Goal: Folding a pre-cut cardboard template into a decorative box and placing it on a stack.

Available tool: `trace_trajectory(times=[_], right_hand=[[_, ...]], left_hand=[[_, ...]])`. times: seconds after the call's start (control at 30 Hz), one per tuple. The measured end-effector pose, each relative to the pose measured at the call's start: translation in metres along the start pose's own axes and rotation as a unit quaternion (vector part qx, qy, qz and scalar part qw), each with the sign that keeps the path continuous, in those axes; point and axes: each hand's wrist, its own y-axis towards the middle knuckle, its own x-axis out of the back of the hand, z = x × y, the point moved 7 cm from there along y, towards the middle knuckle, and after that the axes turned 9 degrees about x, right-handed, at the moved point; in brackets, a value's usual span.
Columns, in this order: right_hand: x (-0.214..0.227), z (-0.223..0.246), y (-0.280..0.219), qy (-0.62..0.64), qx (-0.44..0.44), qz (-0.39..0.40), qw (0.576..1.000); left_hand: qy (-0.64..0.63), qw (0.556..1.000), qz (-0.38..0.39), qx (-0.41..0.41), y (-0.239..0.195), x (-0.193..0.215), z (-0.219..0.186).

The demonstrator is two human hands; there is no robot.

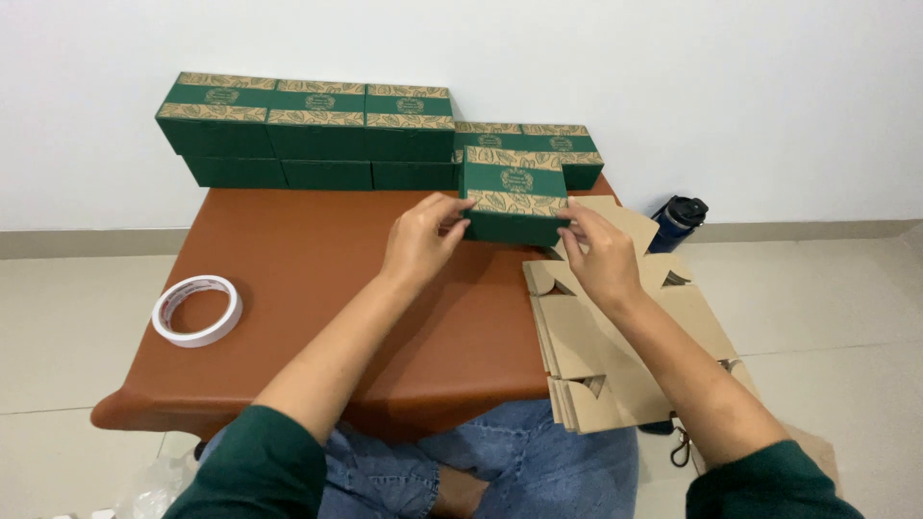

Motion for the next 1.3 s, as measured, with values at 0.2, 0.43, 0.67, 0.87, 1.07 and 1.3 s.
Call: trace_trajectory(times=[0.2, 0.43, 0.67, 0.87, 1.07, 1.3], right_hand=[[-0.029, -0.053, 0.050, 0.021, 0.007, -0.024, 0.999], [-0.067, -0.086, 0.082, 0.004, 0.000, -0.014, 1.000], [-0.091, -0.094, 0.102, -0.013, 0.055, -0.030, 0.998], [-0.101, -0.098, 0.100, -0.019, 0.061, -0.042, 0.997], [-0.101, -0.095, 0.099, -0.100, 0.064, -0.004, 0.993], [-0.091, -0.082, 0.070, -0.083, 0.011, 0.169, 0.982]], left_hand=[[0.066, 0.996, 0.028, 0.062, 0.060, -0.035, 0.030], [0.182, 0.982, 0.032, 0.029, 0.105, -0.053, 0.055], [0.364, 0.911, -0.116, -0.154, 0.125, -0.061, 0.052], [0.347, 0.909, -0.159, -0.171, 0.132, -0.064, 0.062], [0.373, 0.889, -0.198, -0.177, 0.137, -0.071, 0.065], [0.338, 0.927, -0.109, -0.123, 0.098, -0.058, 0.039]])
